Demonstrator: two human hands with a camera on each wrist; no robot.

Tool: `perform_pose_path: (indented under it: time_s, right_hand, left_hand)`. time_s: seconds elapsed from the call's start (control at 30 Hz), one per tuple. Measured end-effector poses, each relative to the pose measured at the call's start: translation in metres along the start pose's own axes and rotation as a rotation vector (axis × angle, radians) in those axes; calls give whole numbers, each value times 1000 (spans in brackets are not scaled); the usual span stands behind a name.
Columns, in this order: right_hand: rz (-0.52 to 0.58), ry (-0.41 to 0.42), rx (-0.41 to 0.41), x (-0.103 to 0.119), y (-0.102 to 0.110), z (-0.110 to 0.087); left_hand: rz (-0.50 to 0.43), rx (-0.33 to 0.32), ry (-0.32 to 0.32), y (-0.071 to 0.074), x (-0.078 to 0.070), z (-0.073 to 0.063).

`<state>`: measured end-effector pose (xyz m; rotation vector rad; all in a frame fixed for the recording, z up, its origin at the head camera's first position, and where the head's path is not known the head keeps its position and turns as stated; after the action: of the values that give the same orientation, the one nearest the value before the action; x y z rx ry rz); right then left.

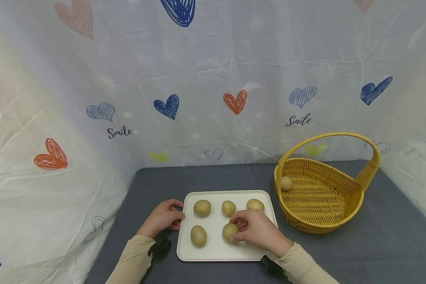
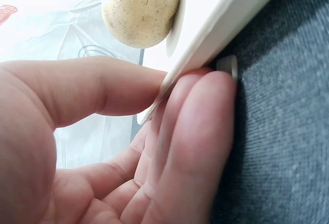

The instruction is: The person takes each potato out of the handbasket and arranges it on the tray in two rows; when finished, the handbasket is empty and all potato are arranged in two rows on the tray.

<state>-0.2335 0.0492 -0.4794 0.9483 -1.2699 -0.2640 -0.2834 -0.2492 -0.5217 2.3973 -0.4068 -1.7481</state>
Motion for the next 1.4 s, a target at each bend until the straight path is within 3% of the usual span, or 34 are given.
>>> perform_pose_path:
  time_s: [1.4]
  right_hand:
    - [4, 19, 14, -1, 2, -2]
  left_hand:
    - [0, -1, 15, 0, -1, -1]
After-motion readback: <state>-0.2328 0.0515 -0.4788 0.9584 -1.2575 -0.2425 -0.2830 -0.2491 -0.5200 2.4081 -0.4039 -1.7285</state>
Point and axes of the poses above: each hand's wrist, its own z-axis towards the middle knuckle, its own y-axis out of the back of the hand, x = y × z, the point moved 7 cm from there along z, towards the middle knuckle, and after that the axes turned 10 degrees about -z, right-handed, at the moved point
